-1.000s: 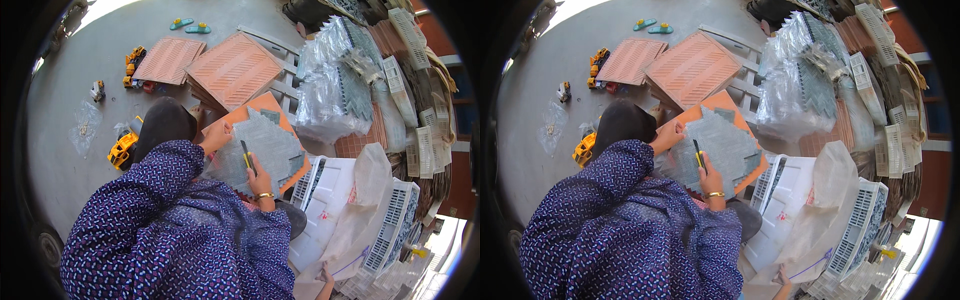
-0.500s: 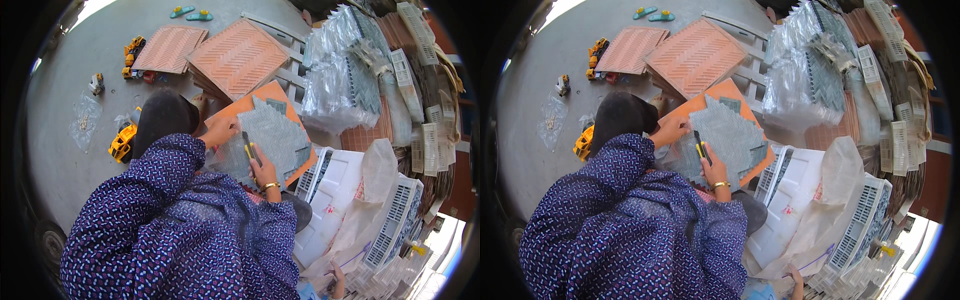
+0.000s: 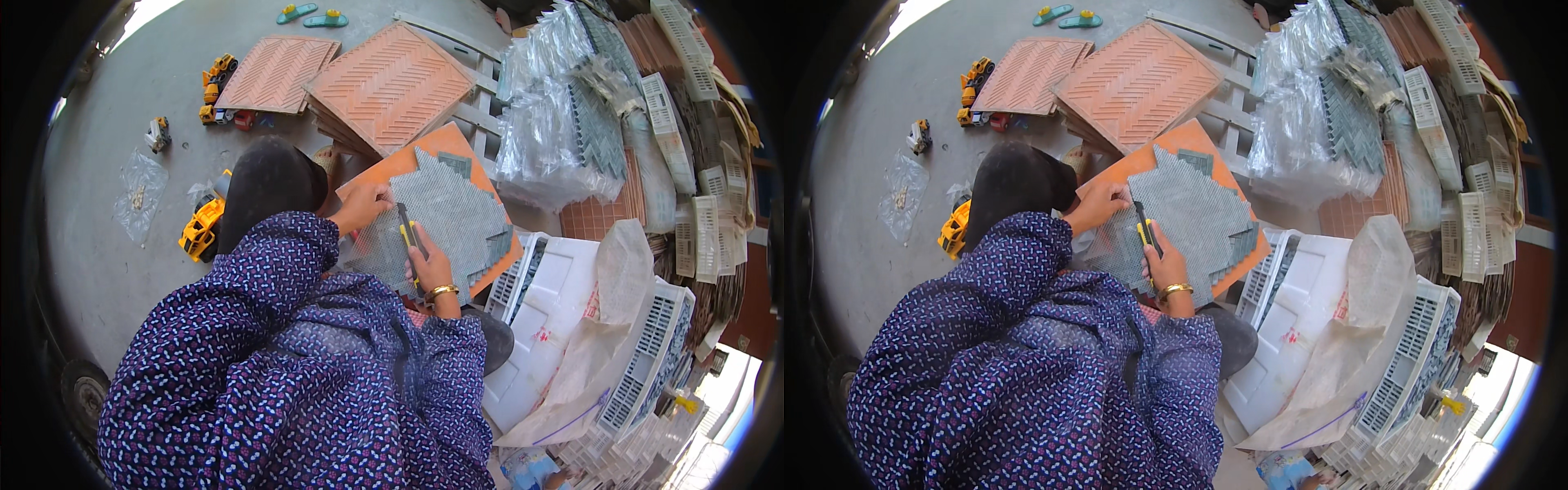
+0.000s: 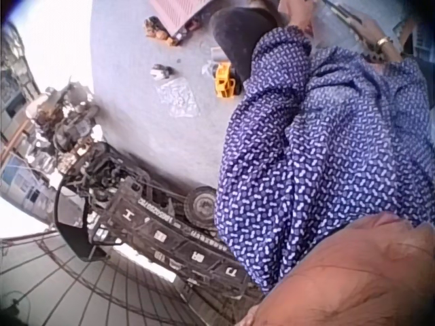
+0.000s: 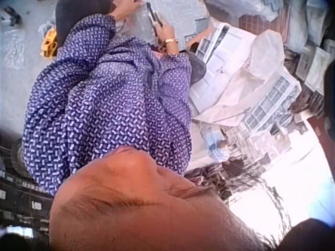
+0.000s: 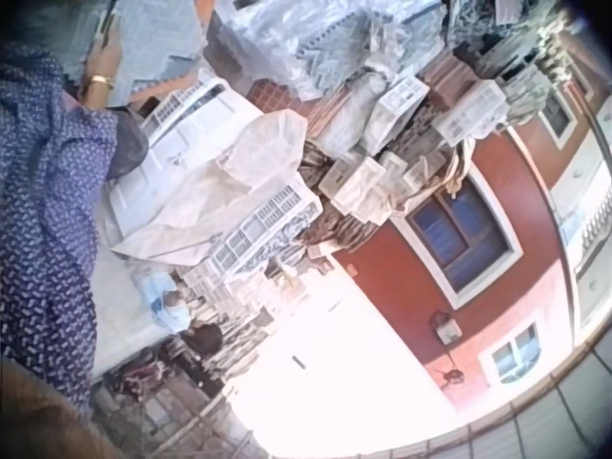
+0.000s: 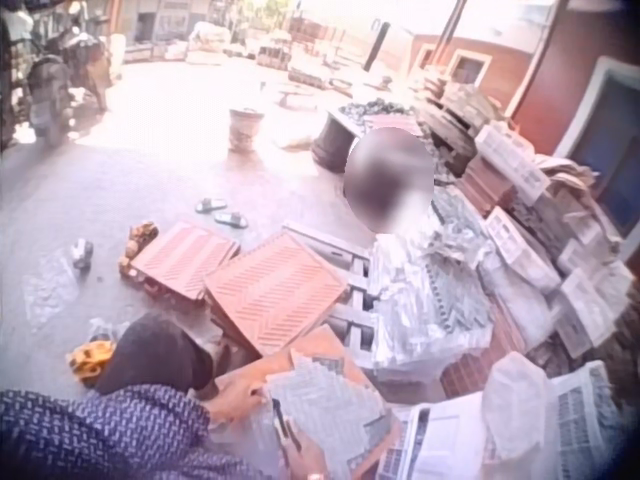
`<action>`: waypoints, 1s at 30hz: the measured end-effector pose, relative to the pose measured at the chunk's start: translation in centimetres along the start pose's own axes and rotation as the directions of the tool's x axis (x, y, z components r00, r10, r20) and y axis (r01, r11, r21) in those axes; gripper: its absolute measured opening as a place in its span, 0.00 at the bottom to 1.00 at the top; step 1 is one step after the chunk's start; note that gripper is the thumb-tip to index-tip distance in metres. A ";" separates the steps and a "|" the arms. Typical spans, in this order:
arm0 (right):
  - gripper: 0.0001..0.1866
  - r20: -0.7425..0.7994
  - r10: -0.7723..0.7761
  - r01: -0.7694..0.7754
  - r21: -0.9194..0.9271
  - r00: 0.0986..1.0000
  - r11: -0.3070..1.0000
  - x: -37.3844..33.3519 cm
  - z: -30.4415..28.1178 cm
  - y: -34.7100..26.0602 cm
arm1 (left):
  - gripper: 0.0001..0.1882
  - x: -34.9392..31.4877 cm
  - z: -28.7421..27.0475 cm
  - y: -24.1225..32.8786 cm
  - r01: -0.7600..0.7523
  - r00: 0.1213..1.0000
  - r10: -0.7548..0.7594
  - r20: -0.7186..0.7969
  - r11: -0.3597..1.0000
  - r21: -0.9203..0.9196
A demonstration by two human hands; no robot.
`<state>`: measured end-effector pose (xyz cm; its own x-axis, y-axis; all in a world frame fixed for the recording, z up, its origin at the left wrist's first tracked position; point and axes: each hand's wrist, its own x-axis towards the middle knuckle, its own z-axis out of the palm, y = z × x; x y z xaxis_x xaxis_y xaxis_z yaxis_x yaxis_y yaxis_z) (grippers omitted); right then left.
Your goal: The person uses a utility knife to cut a grey interlocking tile along a pre-marked line on an orange backing board. After cutting, the person places the tile aside and picks up a new stack of tiles from a plastic bag.
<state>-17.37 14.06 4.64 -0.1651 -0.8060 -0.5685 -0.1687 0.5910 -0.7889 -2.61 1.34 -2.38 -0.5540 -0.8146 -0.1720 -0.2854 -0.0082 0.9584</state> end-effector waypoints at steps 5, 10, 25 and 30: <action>0.27 -0.037 -0.007 0.006 -0.006 0.999 1.000 -0.4 0.7 0.2 | 0.01 0.0 0.1 0.4 -0.008 1.000 0.008 0.004 1.000 -0.028; 0.26 -0.126 -0.036 0.016 -0.157 0.991 0.987 -1.6 2.3 -1.0 | 0.01 -0.1 0.2 -0.1 0.003 1.000 -0.002 0.002 0.995 -0.098; 0.27 -0.256 -0.075 0.007 -0.256 0.964 0.967 -0.5 5.6 1.0 | 0.01 0.3 -0.2 0.1 0.002 1.000 -0.003 -0.001 0.990 -0.138; 0.27 -0.251 -0.122 0.053 -0.267 0.960 0.962 -0.1 6.6 1.9 | 0.01 0.2 -0.2 -0.2 0.010 1.000 -0.013 -0.019 0.983 -0.181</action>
<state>-11.24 15.02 1.59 -0.3820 -0.8375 -0.3907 -0.4301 0.5353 -0.7269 -2.49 1.01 -2.59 -0.5351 -0.8253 -0.1804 -0.1448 -0.1208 0.9821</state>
